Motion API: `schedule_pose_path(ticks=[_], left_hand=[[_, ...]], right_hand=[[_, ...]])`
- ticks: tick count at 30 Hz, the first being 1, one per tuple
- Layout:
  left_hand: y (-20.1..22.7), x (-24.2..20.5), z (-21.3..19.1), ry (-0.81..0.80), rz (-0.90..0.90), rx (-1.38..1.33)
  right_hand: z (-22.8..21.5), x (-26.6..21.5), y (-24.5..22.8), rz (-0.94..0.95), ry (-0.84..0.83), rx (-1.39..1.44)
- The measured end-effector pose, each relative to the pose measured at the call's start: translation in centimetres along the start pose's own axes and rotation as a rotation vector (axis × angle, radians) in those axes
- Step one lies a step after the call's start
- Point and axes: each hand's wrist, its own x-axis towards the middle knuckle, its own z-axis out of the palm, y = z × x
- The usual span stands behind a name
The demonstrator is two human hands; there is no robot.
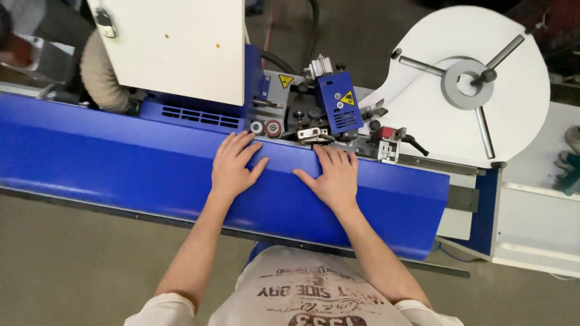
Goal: The person operates an edge banding machine to apply blue tape to the edges of rectangular grey boards. They feed the boards into the machine, retrieve them, and use a yellow scraper to smooth the edges. The person also uses a green handheld tool to press down the edges of the boards.
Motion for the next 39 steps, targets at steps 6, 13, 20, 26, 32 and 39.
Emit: schedule_pose_path(ticks=[6, 13, 20, 26, 32, 39], left_hand=[[4.0, -2.5, -0.1, 0.033, -0.073, 0.215], [10.3, -13.7, -1.6, -0.159, -0.167, 0.176], [9.3, -22.7, -7.9, -0.302, -0.420, 0.084], [7.1, -28.8, -13.5, -0.288, -0.688, 0.042], [4.0, -34.2, -20.8, -0.282, -0.819, -0.094], [-1.2, -39.9, -31.0, -0.277, -0.999, -0.233]], right_hand=[[1.0, -0.3, 0.0, 0.009, 0.037, 0.017], [3.8, -1.1, 1.7, -0.048, 0.098, 0.026], [4.6, -0.6, 2.7, -0.069, 0.105, -0.045], [4.4, 0.2, 3.5, -0.179, 0.276, -0.135], [6.5, 0.3, 5.3, -0.308, 0.438, -0.226], [8.0, -1.5, -0.3, -0.161, 0.601, -0.460]])
